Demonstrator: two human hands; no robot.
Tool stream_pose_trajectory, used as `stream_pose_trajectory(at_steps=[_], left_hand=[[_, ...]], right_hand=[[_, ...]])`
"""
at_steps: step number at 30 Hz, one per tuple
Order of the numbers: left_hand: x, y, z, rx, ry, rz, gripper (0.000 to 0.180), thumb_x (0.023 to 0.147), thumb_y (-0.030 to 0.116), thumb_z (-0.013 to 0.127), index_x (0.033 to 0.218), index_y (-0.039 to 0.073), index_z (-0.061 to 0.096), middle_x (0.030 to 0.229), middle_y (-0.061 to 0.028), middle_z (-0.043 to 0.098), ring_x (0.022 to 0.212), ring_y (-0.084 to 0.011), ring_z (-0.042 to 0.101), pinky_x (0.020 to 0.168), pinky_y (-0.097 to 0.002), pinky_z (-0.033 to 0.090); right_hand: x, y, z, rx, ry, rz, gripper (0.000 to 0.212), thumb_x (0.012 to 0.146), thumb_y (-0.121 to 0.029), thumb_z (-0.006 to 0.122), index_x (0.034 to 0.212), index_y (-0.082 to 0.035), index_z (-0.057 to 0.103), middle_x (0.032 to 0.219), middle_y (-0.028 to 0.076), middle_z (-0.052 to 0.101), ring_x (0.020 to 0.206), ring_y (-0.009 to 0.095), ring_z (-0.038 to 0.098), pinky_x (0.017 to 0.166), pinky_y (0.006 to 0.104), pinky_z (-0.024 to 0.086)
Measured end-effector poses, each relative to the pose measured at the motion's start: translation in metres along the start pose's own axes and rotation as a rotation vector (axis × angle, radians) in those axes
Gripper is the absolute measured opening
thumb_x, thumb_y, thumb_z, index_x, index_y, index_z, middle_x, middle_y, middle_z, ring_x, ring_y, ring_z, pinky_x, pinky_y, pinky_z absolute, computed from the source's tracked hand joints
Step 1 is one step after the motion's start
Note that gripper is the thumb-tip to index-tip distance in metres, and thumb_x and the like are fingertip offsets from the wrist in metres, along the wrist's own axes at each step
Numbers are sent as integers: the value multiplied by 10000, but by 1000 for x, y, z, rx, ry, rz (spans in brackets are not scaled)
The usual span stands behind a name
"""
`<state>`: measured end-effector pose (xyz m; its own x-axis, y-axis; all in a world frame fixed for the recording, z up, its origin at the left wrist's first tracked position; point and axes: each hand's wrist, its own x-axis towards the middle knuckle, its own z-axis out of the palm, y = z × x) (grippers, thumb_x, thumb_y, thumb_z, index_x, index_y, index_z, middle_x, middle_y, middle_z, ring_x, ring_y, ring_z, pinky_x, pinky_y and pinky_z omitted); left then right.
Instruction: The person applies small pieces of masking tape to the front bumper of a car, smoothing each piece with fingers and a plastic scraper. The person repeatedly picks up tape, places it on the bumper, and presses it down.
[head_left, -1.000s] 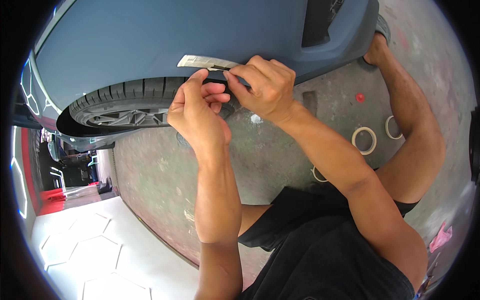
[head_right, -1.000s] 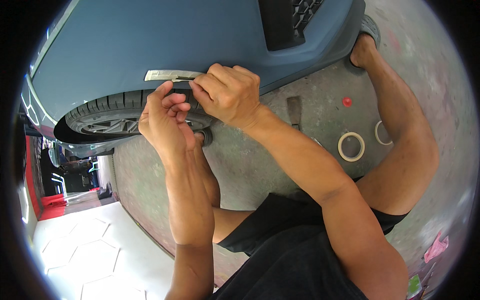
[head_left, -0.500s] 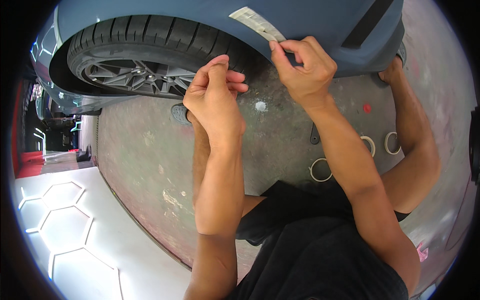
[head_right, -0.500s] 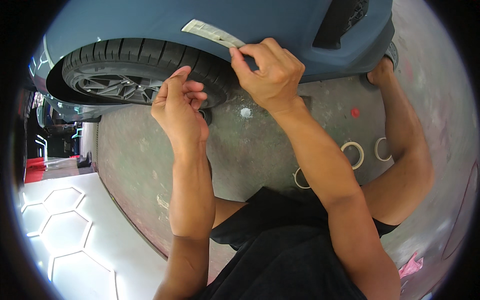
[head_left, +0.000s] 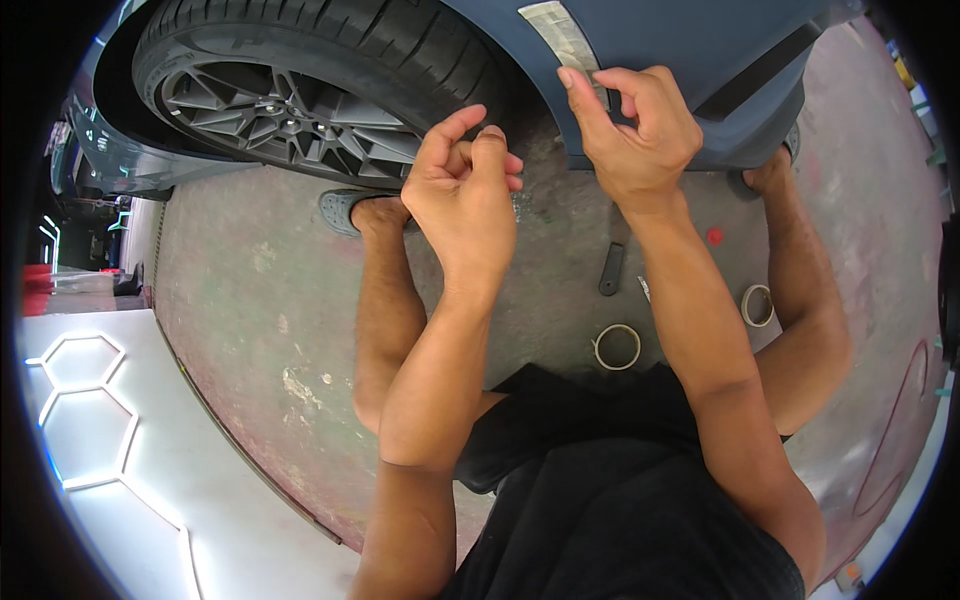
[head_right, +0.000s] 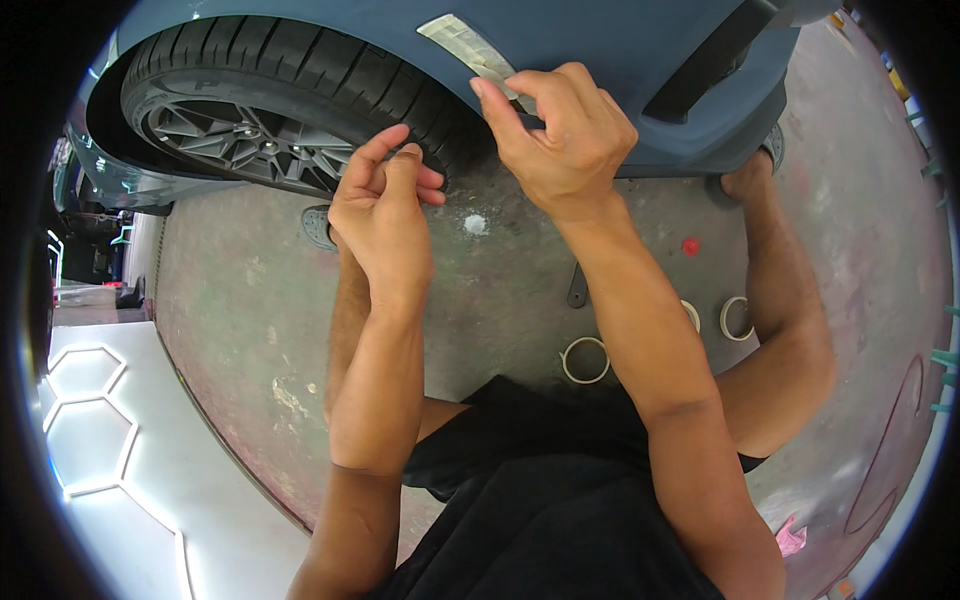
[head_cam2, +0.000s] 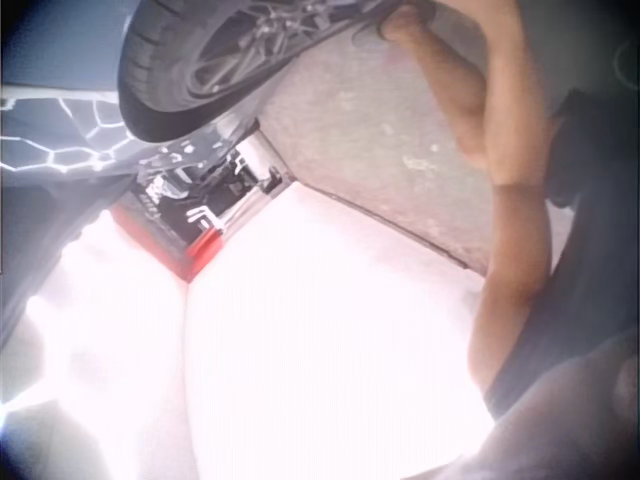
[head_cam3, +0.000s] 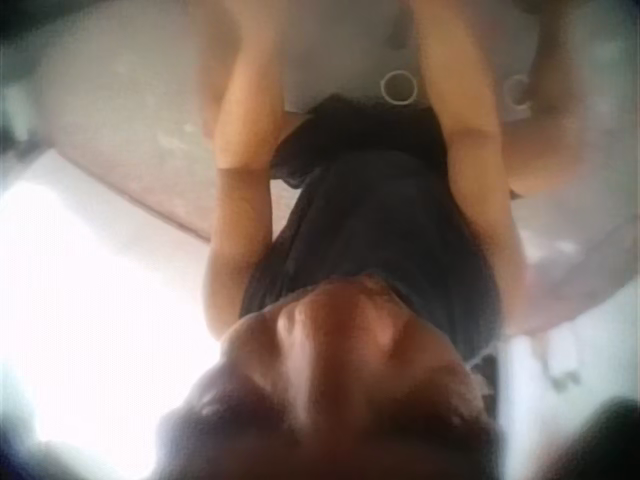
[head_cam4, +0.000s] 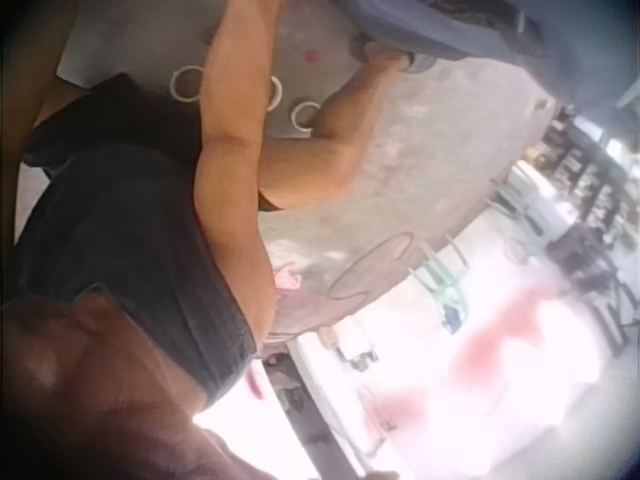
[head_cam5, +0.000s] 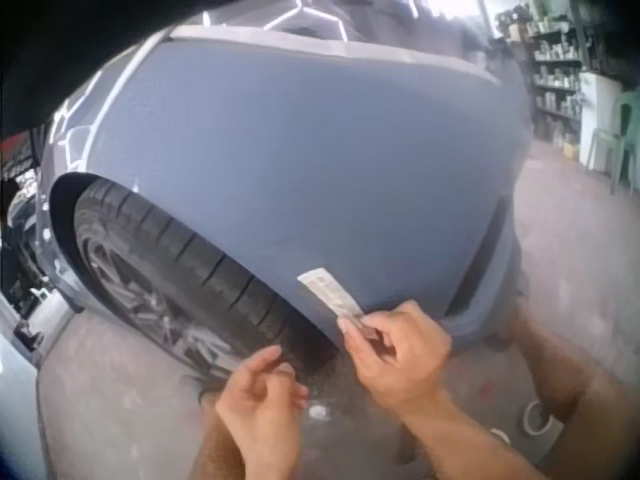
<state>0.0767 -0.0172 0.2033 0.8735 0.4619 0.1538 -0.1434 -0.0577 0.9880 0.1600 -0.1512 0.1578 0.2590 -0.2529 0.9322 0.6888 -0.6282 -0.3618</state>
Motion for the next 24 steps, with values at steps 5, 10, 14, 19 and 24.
stream_pose_trajectory(at_steps=[5,10,14,19,24], left_hand=[[-1,-8,-7,-20,20,-21,219,951,34,653,1139,-71,688,700,-61,689,608,-94,639,555,-233,499],[4,-16,-24,-26,74,-3,206,948,23,651,1126,-72,693,707,-66,693,614,-101,643,556,-233,506],[11,-27,-38,-39,102,14,203,953,24,648,1127,-71,691,718,-75,699,619,-111,647,558,-234,515],[15,-31,-54,-34,168,15,207,960,32,648,1133,-74,687,740,-83,705,627,-117,648,563,-235,516],[26,-40,-75,-55,217,5,217,966,49,646,1139,-74,688,744,-89,705,620,-118,638,575,-231,512]], right_hand=[[7,0,3,-7,17,14,257,728,-131,930,749,-86,677,614,-1,532,498,142,468,435,301,323],[3,-4,-12,-52,49,120,261,742,-126,931,730,-90,673,608,-1,514,502,138,447,442,300,327],[7,-3,-8,-54,-27,-83,274,742,-135,938,726,-87,668,607,5,522,504,137,446,447,293,319],[20,-1,3,-22,52,-14,278,742,-135,943,725,-80,670,600,5,523,500,127,439,440,286,297],[18,1,-10,-36,52,44,285,766,-157,951,721,-72,683,587,-46,408,520,76,342,469,251,281]])
